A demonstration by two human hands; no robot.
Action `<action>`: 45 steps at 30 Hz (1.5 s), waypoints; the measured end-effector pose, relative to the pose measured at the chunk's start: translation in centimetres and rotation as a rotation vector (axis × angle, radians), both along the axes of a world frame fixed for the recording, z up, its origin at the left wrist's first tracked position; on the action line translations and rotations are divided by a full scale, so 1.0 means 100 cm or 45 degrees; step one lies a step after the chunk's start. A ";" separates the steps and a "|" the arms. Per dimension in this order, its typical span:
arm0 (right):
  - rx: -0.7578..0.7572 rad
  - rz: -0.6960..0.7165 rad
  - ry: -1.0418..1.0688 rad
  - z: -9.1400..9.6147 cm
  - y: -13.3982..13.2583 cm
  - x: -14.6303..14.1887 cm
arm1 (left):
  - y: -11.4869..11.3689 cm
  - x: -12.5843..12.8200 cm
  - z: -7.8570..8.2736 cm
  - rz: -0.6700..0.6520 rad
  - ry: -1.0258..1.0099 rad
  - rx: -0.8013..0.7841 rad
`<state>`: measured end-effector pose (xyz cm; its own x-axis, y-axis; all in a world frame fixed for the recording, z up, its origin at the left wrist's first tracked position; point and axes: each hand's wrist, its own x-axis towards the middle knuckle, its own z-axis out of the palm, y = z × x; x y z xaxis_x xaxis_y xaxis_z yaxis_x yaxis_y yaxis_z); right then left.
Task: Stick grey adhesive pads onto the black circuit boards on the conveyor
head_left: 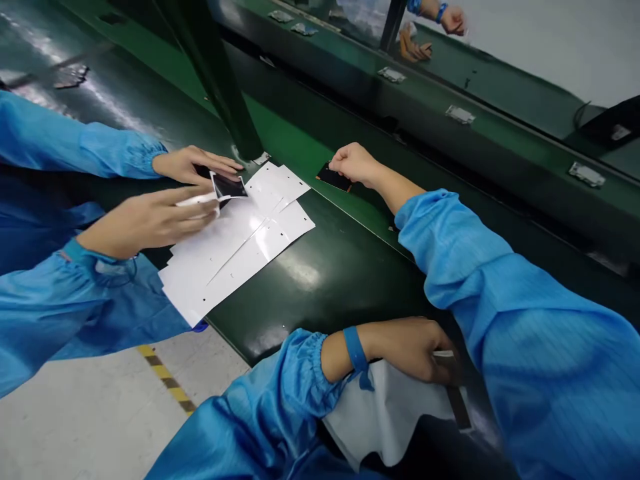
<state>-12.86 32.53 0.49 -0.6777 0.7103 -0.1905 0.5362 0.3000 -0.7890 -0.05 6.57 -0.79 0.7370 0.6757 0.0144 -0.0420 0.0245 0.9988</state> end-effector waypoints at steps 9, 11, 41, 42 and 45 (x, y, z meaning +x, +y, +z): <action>0.057 0.185 -0.071 -0.009 -0.010 -0.009 | 0.001 -0.001 0.006 0.007 0.011 0.022; 0.052 0.172 -0.075 -0.009 -0.010 -0.005 | 0.001 -0.001 0.007 0.003 0.034 0.027; 0.090 0.000 -0.157 -0.007 -0.028 0.049 | 0.002 -0.002 0.005 -0.022 -0.016 -0.043; 0.102 0.004 -0.163 -0.008 -0.028 0.051 | 0.001 -0.002 0.005 -0.022 -0.018 -0.034; 0.160 0.028 -0.160 -0.012 -0.029 0.056 | 0.002 -0.002 0.004 -0.022 -0.018 -0.032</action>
